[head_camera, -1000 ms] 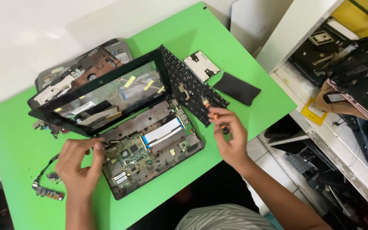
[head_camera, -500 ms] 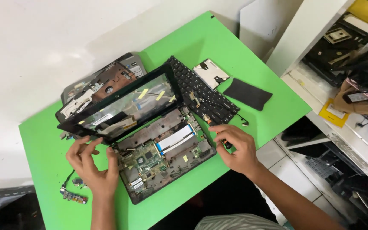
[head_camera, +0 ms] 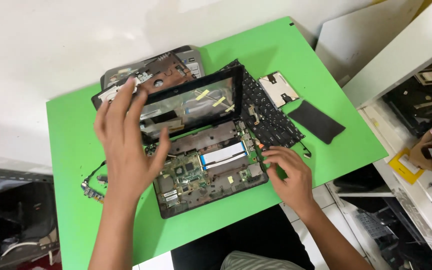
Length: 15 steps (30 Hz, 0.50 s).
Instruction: Connecting internal ribbon cables and assembling components of a laptop on a repair bench.
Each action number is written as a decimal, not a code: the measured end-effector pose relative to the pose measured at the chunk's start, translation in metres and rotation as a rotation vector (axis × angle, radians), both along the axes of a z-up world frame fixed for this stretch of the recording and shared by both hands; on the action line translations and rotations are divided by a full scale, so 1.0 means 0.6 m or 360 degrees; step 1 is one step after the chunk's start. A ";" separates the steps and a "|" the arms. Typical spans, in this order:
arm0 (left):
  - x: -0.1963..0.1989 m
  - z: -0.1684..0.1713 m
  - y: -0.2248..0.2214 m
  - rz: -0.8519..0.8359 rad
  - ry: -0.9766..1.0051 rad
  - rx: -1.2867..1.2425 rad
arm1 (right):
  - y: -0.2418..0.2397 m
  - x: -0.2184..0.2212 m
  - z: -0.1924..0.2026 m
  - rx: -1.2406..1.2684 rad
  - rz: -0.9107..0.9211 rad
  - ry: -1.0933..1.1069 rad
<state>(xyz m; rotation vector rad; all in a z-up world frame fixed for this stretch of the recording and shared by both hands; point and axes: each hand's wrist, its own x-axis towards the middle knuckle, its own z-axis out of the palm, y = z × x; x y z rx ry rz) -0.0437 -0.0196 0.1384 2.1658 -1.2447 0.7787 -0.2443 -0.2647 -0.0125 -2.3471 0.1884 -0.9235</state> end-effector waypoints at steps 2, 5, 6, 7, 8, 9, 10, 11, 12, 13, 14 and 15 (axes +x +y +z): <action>0.022 0.000 -0.009 0.0064 0.0078 0.0150 | 0.000 0.001 0.004 0.0002 -0.0030 0.0011; 0.047 -0.001 -0.003 0.0074 0.0048 0.0316 | -0.006 -0.001 -0.004 0.0019 -0.0090 0.0026; 0.058 -0.001 0.001 0.0009 -0.0059 0.0347 | -0.007 -0.001 -0.011 0.0052 -0.0132 0.0031; 0.057 0.006 0.003 0.0005 -0.0059 0.0342 | -0.008 0.001 -0.008 0.0047 -0.0136 0.0031; 0.057 0.014 0.007 -0.0025 -0.0002 0.0345 | -0.006 0.003 -0.007 0.0025 -0.0123 0.0005; 0.058 0.021 0.011 -0.0056 0.0055 0.0348 | -0.004 0.005 -0.006 0.0002 -0.0110 -0.0021; 0.067 0.006 0.010 -0.0056 0.0045 0.0350 | -0.002 0.008 -0.008 0.0005 -0.0111 -0.0031; 0.076 -0.009 0.009 -0.0011 -0.0125 0.0311 | 0.000 0.011 -0.011 0.0018 -0.0183 -0.0089; 0.081 -0.027 0.011 0.0040 -0.0283 0.0272 | 0.002 0.009 -0.014 0.0032 -0.0248 -0.0135; 0.073 -0.017 0.011 0.0045 -0.0280 0.0275 | 0.010 0.006 -0.007 0.0035 -0.0242 -0.0132; 0.066 -0.005 0.008 0.0034 -0.0235 0.0285 | 0.011 0.006 0.001 0.0015 -0.0225 -0.0152; 0.059 0.007 0.006 0.0023 -0.0189 0.0293 | 0.013 0.007 0.011 -0.0004 -0.0209 -0.0172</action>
